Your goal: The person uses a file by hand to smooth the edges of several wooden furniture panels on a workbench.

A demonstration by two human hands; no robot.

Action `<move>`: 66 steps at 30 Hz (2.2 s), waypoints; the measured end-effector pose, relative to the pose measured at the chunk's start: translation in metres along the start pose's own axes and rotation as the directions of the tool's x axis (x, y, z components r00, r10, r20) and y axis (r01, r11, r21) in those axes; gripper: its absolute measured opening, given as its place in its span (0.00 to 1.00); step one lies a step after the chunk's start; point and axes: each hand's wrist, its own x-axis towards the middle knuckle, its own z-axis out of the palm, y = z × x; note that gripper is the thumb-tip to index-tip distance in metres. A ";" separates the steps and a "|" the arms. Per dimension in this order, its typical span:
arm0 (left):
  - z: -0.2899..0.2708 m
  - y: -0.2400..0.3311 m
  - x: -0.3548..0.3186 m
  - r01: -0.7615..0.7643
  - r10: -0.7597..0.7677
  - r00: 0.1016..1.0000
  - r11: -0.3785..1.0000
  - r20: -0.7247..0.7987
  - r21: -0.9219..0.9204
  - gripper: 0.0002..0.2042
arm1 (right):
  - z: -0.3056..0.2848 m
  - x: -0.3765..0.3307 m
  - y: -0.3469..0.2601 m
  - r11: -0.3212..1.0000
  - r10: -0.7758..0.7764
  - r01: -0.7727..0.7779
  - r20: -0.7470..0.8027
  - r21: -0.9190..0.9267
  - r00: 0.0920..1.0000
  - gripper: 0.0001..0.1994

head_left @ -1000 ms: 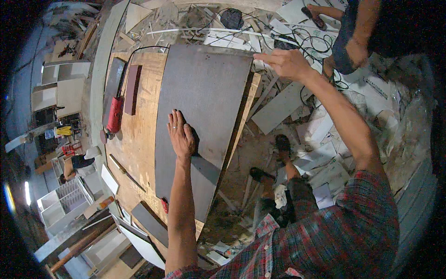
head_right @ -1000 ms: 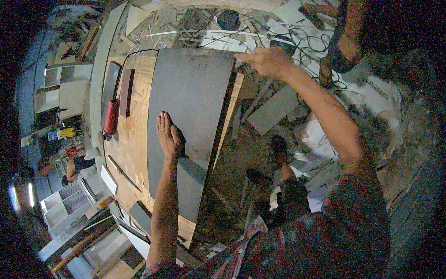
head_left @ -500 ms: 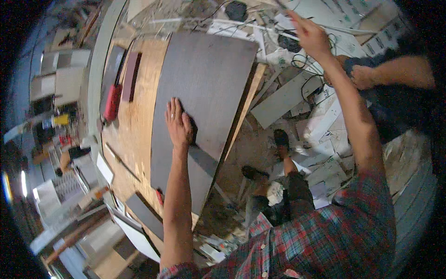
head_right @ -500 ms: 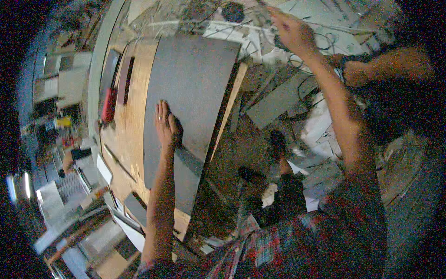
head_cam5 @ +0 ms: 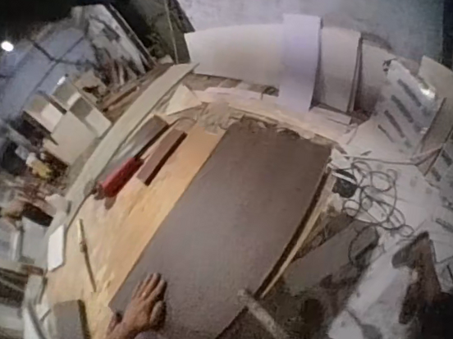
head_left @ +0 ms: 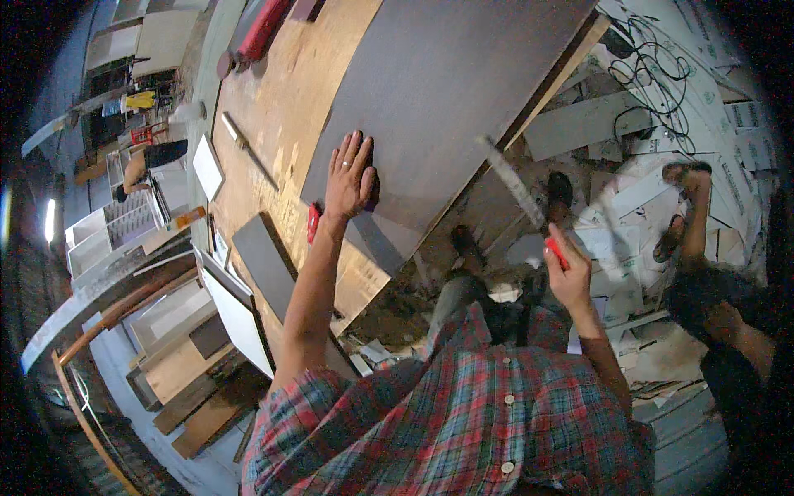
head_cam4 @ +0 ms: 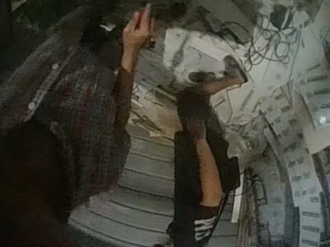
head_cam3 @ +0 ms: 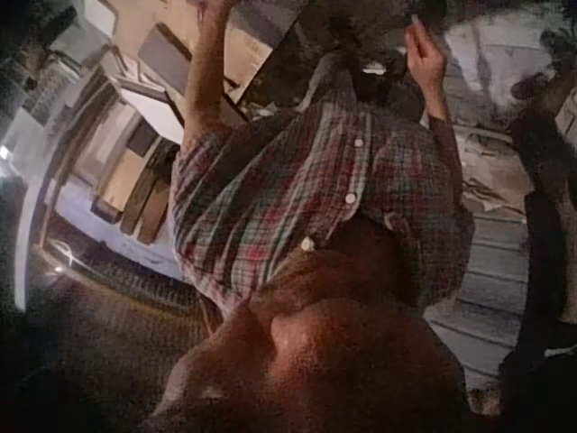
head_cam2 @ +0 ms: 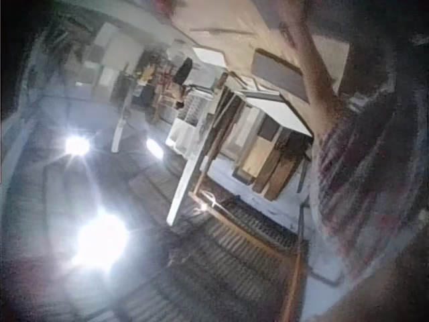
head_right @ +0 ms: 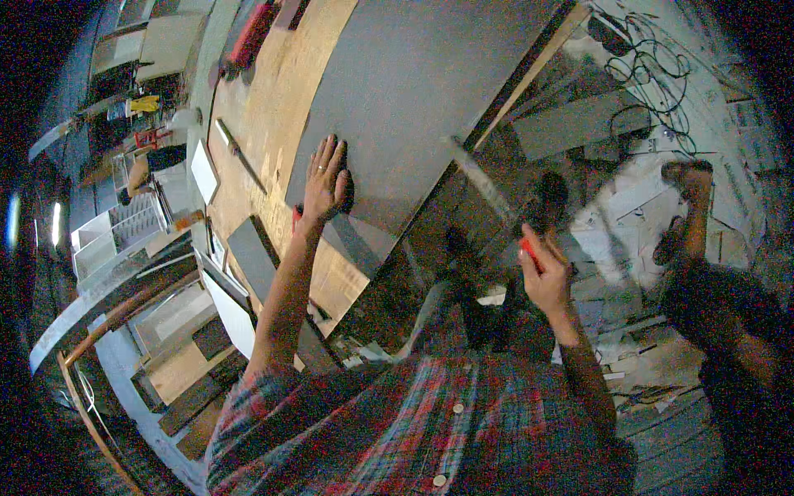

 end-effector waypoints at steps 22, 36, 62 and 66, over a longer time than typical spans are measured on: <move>-0.027 -0.074 -0.034 0.154 -0.157 0.983 0.987 -0.090 -0.038 0.44 | 0.247 -0.125 -0.061 0.861 -0.144 0.139 0.027 -0.489 0.989 0.21; -0.019 -0.082 -0.039 0.111 -0.123 0.987 0.988 -0.108 -0.110 0.43 | 0.251 -0.129 -0.054 0.929 -0.097 0.059 -0.088 -0.365 0.991 0.23; -0.038 -0.063 -0.048 0.166 -0.179 0.978 0.978 -0.102 -0.129 0.39 | 0.287 -0.128 -0.065 0.955 -0.073 0.047 -0.079 -0.292 0.994 0.22; -0.028 -0.074 -0.049 0.127 -0.142 0.977 0.986 -0.157 -0.104 0.40 | 0.267 -0.144 -0.064 0.929 -0.020 -0.015 -0.091 -0.369 0.996 0.20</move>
